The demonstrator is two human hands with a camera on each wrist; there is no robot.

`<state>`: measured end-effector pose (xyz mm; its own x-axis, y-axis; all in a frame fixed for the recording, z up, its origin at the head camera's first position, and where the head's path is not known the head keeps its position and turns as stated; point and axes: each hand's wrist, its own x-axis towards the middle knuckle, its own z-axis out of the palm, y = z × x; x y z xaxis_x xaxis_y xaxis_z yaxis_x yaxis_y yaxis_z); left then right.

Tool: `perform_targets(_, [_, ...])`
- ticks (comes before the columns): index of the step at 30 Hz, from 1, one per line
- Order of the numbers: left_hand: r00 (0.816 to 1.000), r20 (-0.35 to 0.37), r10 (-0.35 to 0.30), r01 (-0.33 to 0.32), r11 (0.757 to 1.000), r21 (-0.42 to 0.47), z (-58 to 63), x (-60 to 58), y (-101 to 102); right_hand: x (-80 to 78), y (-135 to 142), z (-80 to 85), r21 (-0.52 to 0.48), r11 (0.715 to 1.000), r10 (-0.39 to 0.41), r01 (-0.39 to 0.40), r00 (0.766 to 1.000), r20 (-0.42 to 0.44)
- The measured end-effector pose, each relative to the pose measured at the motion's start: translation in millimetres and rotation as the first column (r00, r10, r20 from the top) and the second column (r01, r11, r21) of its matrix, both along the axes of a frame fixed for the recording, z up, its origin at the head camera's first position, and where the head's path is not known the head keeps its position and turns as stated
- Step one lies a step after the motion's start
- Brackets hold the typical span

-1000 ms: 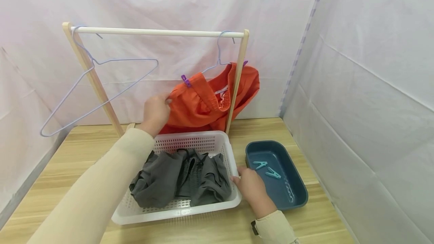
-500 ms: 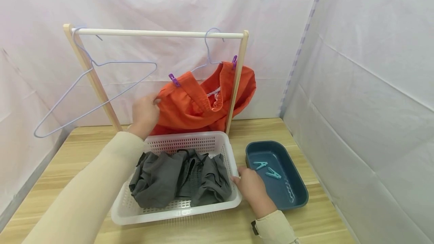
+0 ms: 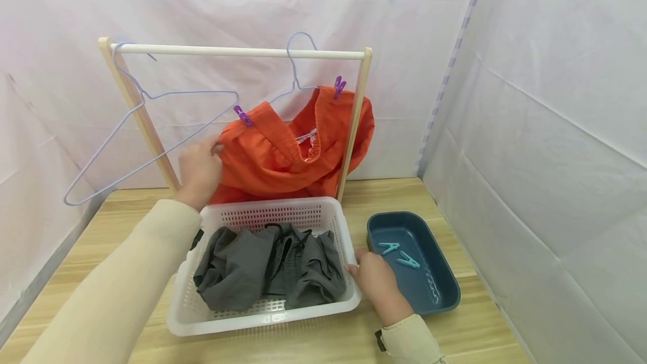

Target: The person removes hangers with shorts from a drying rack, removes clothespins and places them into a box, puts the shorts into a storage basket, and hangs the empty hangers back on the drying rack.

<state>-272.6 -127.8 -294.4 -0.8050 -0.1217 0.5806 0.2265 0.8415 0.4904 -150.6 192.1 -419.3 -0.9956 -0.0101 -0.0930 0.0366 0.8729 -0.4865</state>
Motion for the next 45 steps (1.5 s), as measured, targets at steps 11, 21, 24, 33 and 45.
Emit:
perform_targets(11, [0.999,-0.038,0.027,-0.025,0.998,0.057,2.0,6.8,-19.3,-1.4,0.0,-0.5,-0.011,1.000,-0.002,0.002,1.000,0.001])
perform_targets(21, [0.988,-0.150,0.043,-0.036,0.998,0.054,-3.5,10.7,-33.0,-1.1,1.7,0.1,-0.006,1.000,0.002,-0.002,1.000,-0.016])
perform_targets(24, [0.987,-0.153,0.053,-0.043,0.997,0.069,-5.5,12.7,-36.3,-1.6,2.0,-0.1,-0.001,1.000,0.002,-0.002,1.000,-0.015])
perform_targets(33, [0.977,-0.204,0.064,-0.049,0.996,0.075,-8.5,20.3,-46.0,-1.6,2.4,0.4,-0.002,1.000,0.002,-0.002,1.000,-0.021])
perform_targets(45, [0.966,-0.239,0.096,-0.075,0.993,0.095,-7.5,33.1,-58.8,-3.3,2.5,-2.4,-0.015,1.000,-0.003,0.003,1.000,-0.014])
